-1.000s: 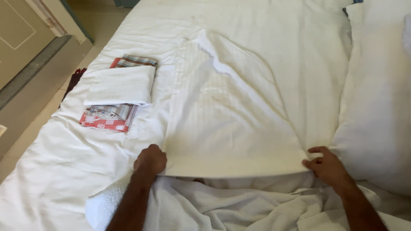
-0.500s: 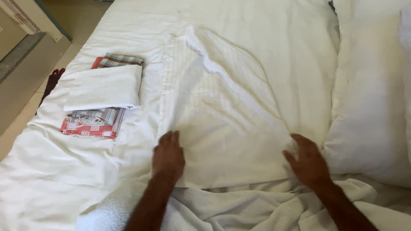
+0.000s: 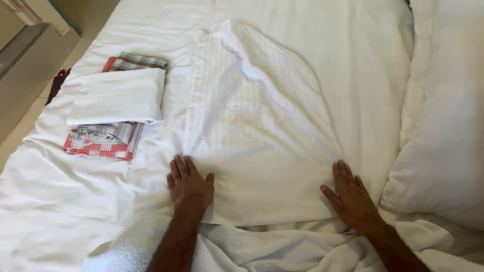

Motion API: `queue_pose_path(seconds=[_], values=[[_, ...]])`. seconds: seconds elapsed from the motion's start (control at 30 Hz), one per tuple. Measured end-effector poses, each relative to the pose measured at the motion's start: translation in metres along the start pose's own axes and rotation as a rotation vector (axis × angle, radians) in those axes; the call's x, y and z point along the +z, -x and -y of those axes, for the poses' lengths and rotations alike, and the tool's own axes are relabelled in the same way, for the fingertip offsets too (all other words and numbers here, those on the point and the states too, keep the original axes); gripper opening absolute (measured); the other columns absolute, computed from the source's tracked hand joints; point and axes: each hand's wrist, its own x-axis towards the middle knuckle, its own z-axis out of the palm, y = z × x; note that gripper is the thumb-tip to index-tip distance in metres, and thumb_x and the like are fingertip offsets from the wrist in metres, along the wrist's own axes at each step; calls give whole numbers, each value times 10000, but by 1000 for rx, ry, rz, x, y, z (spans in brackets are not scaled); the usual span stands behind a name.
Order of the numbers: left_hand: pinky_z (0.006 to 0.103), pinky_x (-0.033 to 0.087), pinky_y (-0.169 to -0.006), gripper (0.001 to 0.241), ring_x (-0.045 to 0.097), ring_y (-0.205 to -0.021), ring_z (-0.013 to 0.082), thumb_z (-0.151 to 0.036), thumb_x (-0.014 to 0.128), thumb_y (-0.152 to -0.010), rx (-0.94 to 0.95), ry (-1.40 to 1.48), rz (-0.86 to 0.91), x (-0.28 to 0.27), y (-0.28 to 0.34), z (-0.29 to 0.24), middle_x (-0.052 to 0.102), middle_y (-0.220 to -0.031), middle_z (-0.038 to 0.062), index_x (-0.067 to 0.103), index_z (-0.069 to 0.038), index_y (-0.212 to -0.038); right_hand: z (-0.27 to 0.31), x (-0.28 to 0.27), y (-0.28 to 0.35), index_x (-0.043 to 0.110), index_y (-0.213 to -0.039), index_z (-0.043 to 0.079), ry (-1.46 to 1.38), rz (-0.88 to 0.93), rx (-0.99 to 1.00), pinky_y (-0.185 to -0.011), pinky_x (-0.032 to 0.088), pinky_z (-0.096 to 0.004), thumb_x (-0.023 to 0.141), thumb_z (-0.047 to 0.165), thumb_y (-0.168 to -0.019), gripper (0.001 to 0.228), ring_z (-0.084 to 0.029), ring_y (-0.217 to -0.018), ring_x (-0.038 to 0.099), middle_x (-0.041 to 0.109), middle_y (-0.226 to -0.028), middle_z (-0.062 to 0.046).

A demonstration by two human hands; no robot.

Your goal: The person folds a white bed sheet on a bed. They align the edges, fold the sheet in half, and smooth it out with their hands. A stack of folded towels and a pillow are visible nearby.

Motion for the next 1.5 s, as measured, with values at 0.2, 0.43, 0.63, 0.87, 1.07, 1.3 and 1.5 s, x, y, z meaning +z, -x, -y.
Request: queue_pose_path(seconds=[0.2, 0.43, 0.63, 0.87, 1.07, 1.3, 1.5], values=[[442, 35, -1247, 876, -54, -1570, 321, -482, 488, -1017, 159, -26, -93, -4, 5, -20, -76, -1707, 192, 56, -3, -1609, 3, -20, -12, 458, -1489, 44, -278, -191, 142, -1130, 359, -435, 490, 457, -1009, 634, -331, -1334, 484, 522, -1487, -189], [430, 61, -1259, 853, -39, -1583, 264, -478, 515, -994, 328, 197, -43, 3, 8, -40, -26, -1715, 105, 57, -130, -1624, -33, -21, -101, 577, -1334, 10, -388, -359, 47, -834, 542, -418, 593, 320, -1026, 437, -301, -920, 682, 702, -1111, -184], [399, 82, -1273, 924, -36, -1585, 236, -498, 574, -963, 202, 62, 149, -16, 7, -47, -44, -1714, 51, 13, -174, -1622, -83, -14, -225, 676, -1105, 20, -1043, -91, 500, -659, 511, -358, 610, 246, -1022, 249, -182, -741, 594, 673, -895, -60], [459, 89, -1271, 983, -77, -1584, 254, -502, 628, -948, 102, 2, 278, -11, -15, -57, -95, -1713, 53, -28, -198, -1613, -60, -56, -317, 689, -991, 29, -1016, -50, 525, -626, 475, -353, 661, 274, -988, 247, -180, -709, 591, 685, -883, -60], [537, 111, -1274, 1121, -144, -1593, 287, -580, 669, -944, 23, -88, 483, 9, -42, -57, -200, -1725, 66, -150, -222, -1621, -36, -75, -334, 697, -981, 35, -1110, -71, 649, -641, 512, -336, 782, 244, -906, 237, -177, -726, 611, 692, -908, -54], [524, 116, -1275, 1098, -136, -1591, 296, -614, 615, -965, 15, -164, 453, -3, -32, -61, -189, -1723, 87, -152, -189, -1625, -44, -47, -310, 746, -1027, 24, -786, -327, 515, -623, 496, -367, 749, 297, -950, 284, -188, -680, 605, 704, -835, -65], [496, 95, -1278, 1062, -72, -1595, 238, -624, 621, -939, 50, -71, 262, -18, -19, -45, -97, -1719, 65, -33, -133, -1616, -45, -64, -199, 715, -874, -32, -570, 70, 492, -604, 493, -375, 666, 537, -962, 578, -210, -623, 612, 688, -711, -121]])
